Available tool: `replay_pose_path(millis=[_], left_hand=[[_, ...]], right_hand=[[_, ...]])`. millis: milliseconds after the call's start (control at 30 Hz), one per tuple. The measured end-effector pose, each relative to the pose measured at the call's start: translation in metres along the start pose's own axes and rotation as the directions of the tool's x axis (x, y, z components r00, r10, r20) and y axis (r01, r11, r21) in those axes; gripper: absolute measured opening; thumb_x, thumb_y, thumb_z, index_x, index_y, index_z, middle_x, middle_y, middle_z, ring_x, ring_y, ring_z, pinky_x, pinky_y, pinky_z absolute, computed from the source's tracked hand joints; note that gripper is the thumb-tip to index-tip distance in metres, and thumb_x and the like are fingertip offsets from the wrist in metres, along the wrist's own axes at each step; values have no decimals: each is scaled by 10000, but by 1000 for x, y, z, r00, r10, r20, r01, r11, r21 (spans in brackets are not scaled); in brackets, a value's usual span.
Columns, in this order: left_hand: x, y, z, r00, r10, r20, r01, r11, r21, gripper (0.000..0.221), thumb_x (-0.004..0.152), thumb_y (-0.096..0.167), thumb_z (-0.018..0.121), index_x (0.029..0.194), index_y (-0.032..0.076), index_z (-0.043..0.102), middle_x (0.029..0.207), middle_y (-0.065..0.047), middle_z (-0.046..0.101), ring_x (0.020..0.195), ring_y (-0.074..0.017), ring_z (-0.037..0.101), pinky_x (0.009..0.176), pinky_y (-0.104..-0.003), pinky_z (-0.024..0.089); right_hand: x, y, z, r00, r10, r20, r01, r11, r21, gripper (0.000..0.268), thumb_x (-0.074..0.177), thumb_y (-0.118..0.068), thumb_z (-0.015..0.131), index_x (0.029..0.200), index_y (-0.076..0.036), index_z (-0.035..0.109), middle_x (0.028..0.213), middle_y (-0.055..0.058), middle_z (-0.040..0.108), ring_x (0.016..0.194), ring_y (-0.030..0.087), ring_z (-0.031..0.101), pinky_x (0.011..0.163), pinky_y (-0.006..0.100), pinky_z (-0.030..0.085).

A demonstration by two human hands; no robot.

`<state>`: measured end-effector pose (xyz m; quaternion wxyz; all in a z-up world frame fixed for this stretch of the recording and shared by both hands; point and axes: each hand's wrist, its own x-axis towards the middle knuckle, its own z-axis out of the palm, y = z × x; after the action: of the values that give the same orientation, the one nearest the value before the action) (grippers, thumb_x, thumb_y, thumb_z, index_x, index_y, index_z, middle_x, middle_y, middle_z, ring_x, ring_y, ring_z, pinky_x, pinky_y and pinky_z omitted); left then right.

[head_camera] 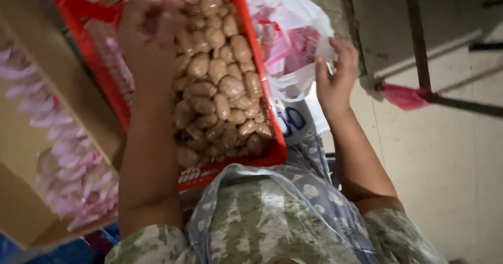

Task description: The person places small round food items into plastic bags by hand and adds pink labels to the bags from a pile.

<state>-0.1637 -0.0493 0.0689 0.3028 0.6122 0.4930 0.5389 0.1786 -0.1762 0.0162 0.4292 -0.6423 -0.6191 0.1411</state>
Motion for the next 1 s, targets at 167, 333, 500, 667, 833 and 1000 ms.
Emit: replay_pose_path(millis=[167, 333, 500, 667, 833, 1000], left_hand=[[-60, -6, -97, 988, -64, -143, 98, 965, 243, 143, 977, -15, 655, 1112, 19, 689, 1028, -116, 648, 969, -230, 630, 901, -352, 514], [-122, -16, -137, 945, -142, -294, 261, 870, 417, 116, 977, 83, 797, 1049, 4, 752, 894, -193, 681, 810, -301, 666, 725, -368, 522], [-133, -46, -121, 969, -246, 25, 171, 739, 652, 353, 920, 179, 774, 1241, 38, 729, 1115, -236, 716, 1066, -440, 677, 934, -514, 521], [-91, -53, -84, 960, -230, 157, 81, 770, 633, 494, 880, 142, 741, 1324, -33, 614, 1211, -271, 639, 1156, -466, 621, 973, -564, 511], [-80, -109, -65, 836, -510, 204, 178, 603, 778, 447, 898, 211, 702, 1314, 65, 625, 1204, -153, 681, 1132, -389, 684, 918, -596, 549], [-77, -50, -79, 842, -520, 144, 267, 633, 726, 248, 946, 198, 575, 1082, 103, 759, 973, -143, 766, 1019, -382, 735, 870, -515, 593]], right_hand=[[-21, -26, 5, 985, -147, 94, 150, 988, -24, 294, 1065, -69, 590, 1341, 11, 530, 1304, 228, 558, 1245, 398, 533, 1091, 508, 432], [-47, -46, 30, 972, -209, 112, 206, 978, 36, 410, 919, 20, 756, 1314, -12, 654, 1299, 203, 563, 1258, 432, 547, 1071, 513, 450], [-54, -81, 44, 935, -288, 204, 274, 957, 97, 376, 918, 15, 741, 1276, -72, 664, 1318, 177, 568, 1273, 427, 544, 1088, 515, 434], [-67, -108, 46, 912, -337, 234, 306, 939, 159, 320, 938, -24, 717, 1252, -79, 697, 1263, 180, 594, 1242, 443, 584, 1052, 523, 468], [-87, -112, 41, 915, -323, 243, 289, 943, 164, 313, 943, -55, 708, 1254, -83, 705, 1235, 169, 607, 1222, 418, 620, 1008, 523, 507], [-102, -113, 19, 935, -199, 293, 126, 960, 251, 291, 936, 55, 675, 1217, -13, 701, 1175, 197, 627, 1181, 436, 647, 1015, 517, 515]])
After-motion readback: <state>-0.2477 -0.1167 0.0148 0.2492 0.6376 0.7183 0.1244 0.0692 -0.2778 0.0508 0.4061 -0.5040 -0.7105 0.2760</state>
